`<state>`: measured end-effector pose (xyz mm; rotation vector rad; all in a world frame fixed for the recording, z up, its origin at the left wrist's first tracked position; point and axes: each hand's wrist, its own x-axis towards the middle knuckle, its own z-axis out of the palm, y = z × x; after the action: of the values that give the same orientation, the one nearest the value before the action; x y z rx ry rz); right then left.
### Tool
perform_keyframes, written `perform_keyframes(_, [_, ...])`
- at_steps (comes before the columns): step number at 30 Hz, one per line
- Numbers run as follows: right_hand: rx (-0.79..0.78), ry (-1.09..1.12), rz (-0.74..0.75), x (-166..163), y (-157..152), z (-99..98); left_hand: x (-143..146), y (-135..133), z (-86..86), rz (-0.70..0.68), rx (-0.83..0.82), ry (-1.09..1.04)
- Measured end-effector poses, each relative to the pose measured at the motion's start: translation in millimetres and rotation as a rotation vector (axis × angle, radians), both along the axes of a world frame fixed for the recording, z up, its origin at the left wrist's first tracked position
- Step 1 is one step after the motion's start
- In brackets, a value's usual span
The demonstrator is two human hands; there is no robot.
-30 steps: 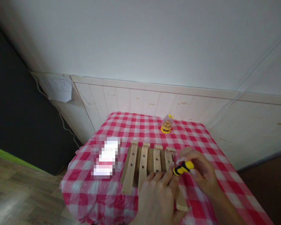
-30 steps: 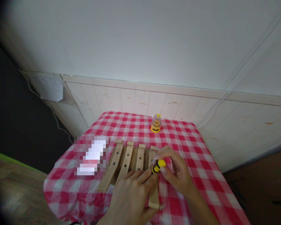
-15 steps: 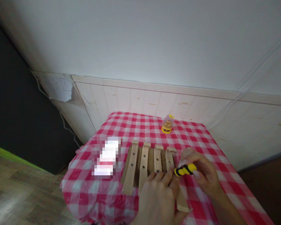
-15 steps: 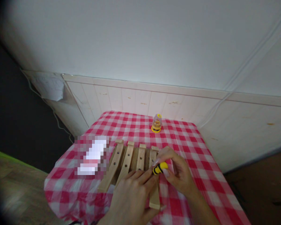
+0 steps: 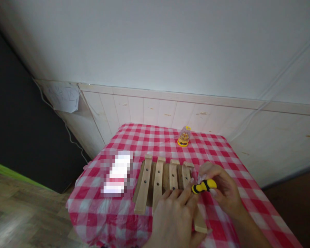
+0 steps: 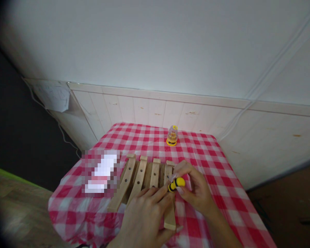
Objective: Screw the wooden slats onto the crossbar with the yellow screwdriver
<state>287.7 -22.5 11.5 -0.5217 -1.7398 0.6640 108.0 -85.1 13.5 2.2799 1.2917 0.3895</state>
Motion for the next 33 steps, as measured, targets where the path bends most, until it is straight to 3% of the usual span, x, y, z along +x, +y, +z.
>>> perform_keyframes(5, [-0.028, 0.007, 0.007, 0.3, -1.7, -0.4, 0.9, 0.0, 3.6, -0.006, -0.032, 0.026])
perform_keyframes(12, [0.07, -0.102, 0.017, 1.6, 0.4, 4.5, 0.7, 0.1, 4.6, -0.008, -0.052, 0.039])
perform_keyframes(33, [-0.033, -0.007, -0.065, -0.1, -0.7, -0.4, -1.2, 0.0, 0.0, -0.009, 0.036, 0.076])
